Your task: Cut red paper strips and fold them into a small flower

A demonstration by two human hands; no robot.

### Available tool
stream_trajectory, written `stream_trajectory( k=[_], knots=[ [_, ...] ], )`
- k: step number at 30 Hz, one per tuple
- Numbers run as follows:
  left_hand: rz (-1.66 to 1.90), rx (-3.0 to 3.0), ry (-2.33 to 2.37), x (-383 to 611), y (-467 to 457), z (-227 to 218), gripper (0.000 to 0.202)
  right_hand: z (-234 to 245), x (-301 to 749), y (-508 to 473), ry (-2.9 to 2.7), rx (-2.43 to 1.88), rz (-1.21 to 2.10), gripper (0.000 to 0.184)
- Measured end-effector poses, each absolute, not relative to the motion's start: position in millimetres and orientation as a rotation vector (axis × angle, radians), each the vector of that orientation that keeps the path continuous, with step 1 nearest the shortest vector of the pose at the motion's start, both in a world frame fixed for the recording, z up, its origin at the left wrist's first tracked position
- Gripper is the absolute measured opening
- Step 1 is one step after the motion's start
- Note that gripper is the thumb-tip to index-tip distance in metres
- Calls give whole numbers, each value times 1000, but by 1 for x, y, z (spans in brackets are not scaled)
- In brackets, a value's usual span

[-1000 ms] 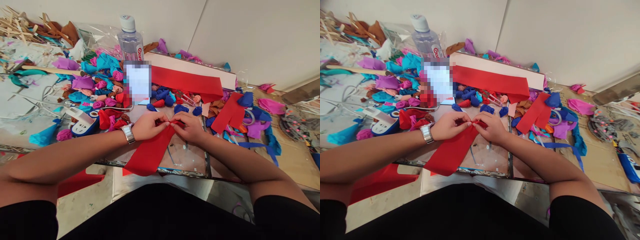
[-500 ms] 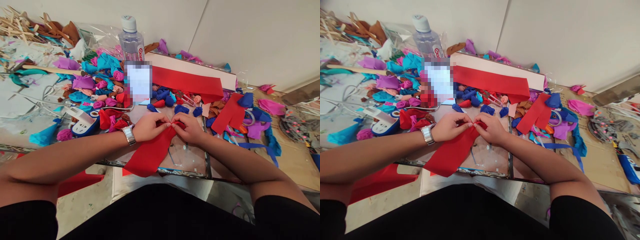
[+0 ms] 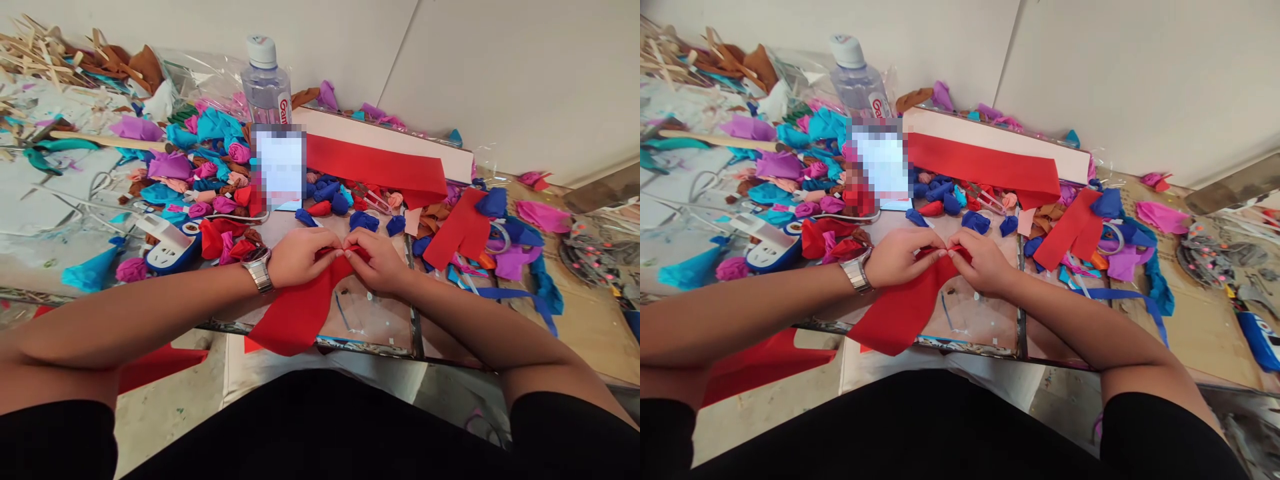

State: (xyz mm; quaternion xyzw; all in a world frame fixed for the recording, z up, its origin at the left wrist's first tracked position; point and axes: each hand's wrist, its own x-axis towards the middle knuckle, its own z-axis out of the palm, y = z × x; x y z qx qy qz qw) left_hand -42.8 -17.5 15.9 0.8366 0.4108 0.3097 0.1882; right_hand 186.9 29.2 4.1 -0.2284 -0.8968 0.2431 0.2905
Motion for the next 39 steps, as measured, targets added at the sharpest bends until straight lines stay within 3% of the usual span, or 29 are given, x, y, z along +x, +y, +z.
stream_trajectory(
  k=[39],
  knots=[
    [847,2427,1230,-40,-19,8,17,6,184,24,-2359,-721,622,5]
  ],
)
